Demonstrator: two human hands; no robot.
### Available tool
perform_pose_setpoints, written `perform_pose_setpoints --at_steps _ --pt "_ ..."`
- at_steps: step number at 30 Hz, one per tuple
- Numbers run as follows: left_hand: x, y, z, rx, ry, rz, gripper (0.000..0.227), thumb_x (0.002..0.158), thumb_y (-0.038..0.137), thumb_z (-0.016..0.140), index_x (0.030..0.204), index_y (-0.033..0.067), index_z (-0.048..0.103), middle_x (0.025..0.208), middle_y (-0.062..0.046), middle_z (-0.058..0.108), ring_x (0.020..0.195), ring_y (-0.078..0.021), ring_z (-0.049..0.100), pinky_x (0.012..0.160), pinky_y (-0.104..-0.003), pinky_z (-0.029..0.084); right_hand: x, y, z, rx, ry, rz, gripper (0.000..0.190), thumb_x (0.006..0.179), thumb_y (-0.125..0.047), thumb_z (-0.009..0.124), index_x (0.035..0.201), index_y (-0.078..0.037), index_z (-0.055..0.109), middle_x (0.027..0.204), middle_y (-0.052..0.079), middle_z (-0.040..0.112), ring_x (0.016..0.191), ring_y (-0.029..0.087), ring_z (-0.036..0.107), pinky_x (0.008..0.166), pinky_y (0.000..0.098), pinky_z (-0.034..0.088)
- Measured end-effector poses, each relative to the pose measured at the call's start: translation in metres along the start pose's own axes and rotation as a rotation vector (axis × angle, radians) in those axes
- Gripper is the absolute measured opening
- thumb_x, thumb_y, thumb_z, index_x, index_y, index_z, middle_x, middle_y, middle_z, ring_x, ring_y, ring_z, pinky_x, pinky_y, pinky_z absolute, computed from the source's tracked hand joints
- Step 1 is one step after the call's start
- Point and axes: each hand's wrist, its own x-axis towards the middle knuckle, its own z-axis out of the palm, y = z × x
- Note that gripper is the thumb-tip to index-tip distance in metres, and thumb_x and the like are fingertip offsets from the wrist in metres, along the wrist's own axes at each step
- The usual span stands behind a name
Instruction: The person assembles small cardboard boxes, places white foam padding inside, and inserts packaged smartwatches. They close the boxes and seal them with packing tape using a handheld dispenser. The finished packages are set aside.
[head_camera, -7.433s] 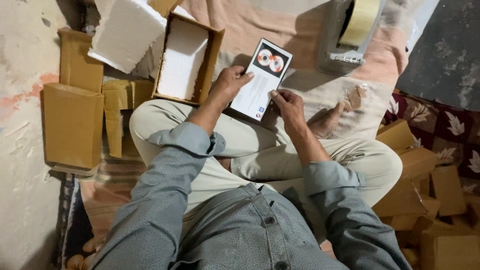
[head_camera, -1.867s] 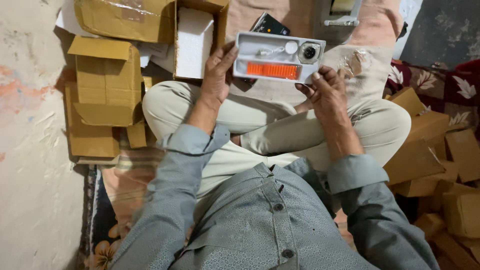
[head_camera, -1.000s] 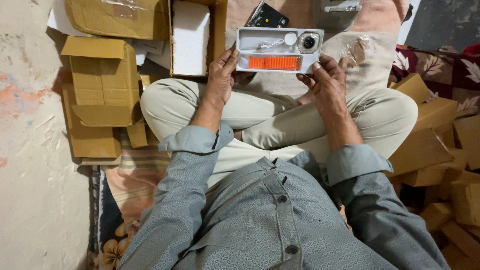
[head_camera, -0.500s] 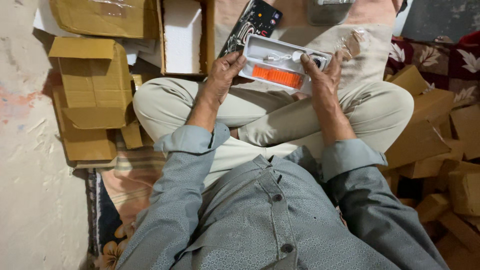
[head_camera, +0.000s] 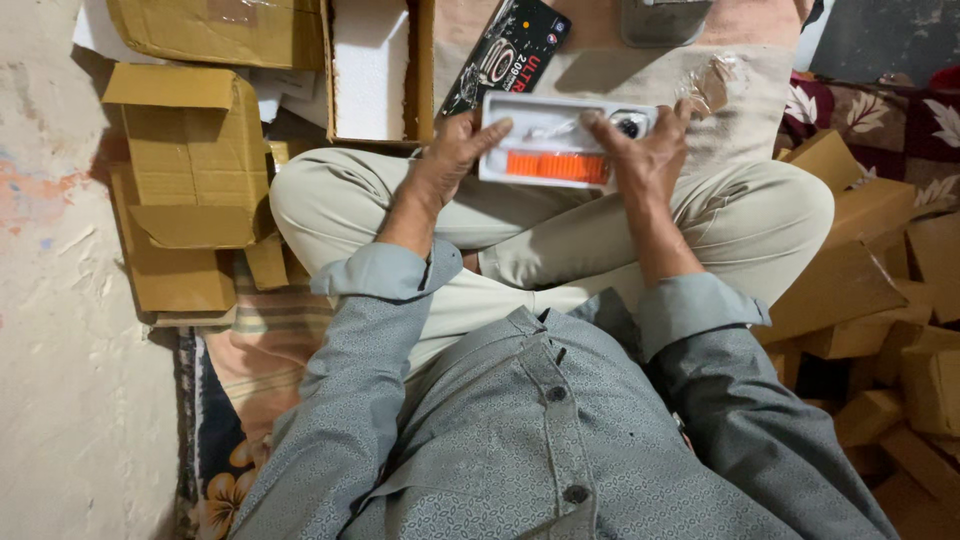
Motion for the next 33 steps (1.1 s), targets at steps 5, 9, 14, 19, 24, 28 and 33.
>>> perform_pose_setpoints --at_steps 5,9,14,19,24,28,33 --pt "0.003 -0.004 0.003 0.101 0.097 0.084 0.049 0.081 0.025 0.09 0.118 -0.0002 0.07 0.108 -0.01 0.077 0.098 -0.0168 0.073 0.088 -0.031 0.061 -0.013 -0.016 0.002 -0.227 -0.008 -0.15 0.111 0.062 -0.064 0.102 0.135 0.0 0.048 0.148 0.035 0.042 0.136 0.056 0.044 0.112 0.0551 0.041" --pt "0.006 -0.008 0.001 -0.026 0.137 0.123 0.045 0.082 0.02 0.089 0.117 -0.002 0.072 0.107 -0.011 0.078 0.095 -0.0168 0.074 0.087 -0.031 0.062 -0.022 -0.016 0.005 -0.368 0.041 -0.411 0.139 0.053 -0.069 0.102 0.154 -0.004 0.032 0.146 0.029 0.052 0.138 0.061 0.034 0.117 0.0564 0.02" --pt "0.008 -0.012 -0.001 -0.107 0.127 0.193 0.042 0.085 0.019 0.086 0.118 -0.0001 0.07 0.108 -0.01 0.076 0.096 -0.0158 0.073 0.089 -0.03 0.061 -0.015 -0.007 0.007 -0.278 -0.066 -0.487 0.135 0.072 -0.069 0.091 0.161 -0.002 0.016 0.151 0.027 0.053 0.15 0.038 0.043 0.124 0.0572 -0.006" --pt "0.008 -0.014 0.002 -0.083 0.207 0.205 0.038 0.091 0.018 0.082 0.121 -0.0026 0.072 0.113 -0.011 0.077 0.1 -0.0165 0.072 0.093 -0.031 0.058 -0.014 -0.004 0.011 -0.066 -0.124 -0.258 0.111 0.088 -0.07 0.069 0.165 -0.006 0.02 0.156 0.02 0.056 0.147 0.029 0.053 0.137 0.0528 -0.006" --pt "0.0 -0.034 0.047 -0.335 0.222 0.228 0.041 0.086 0.015 0.084 0.122 -0.0006 0.07 0.114 -0.01 0.075 0.102 -0.0163 0.072 0.094 -0.032 0.059 -0.016 -0.009 0.009 -0.331 0.008 -0.398 0.145 0.066 -0.077 0.092 0.16 0.001 0.014 0.157 0.031 0.039 0.146 0.049 0.031 0.123 0.0554 0.006" --pt "-0.005 -0.047 0.061 -0.35 0.32 0.15 0.042 0.083 0.011 0.086 0.118 -0.0065 0.072 0.11 -0.013 0.077 0.093 -0.0184 0.073 0.086 -0.034 0.06 -0.013 -0.004 0.006 -0.254 -0.015 -0.312 0.127 0.077 -0.057 0.097 0.162 -0.004 0.018 0.161 0.027 0.035 0.149 0.053 0.023 0.122 0.0568 0.019" --pt "-0.007 -0.042 0.057 -0.423 0.272 0.185 0.042 0.084 0.01 0.086 0.118 -0.0083 0.071 0.111 -0.013 0.076 0.096 -0.0179 0.073 0.089 -0.033 0.059 -0.003 0.008 0.007 0.493 0.016 -0.241 0.1 0.093 -0.028 0.083 0.164 -0.006 0.017 0.153 0.025 0.044 0.117 0.033 0.053 0.09 0.0427 0.047"
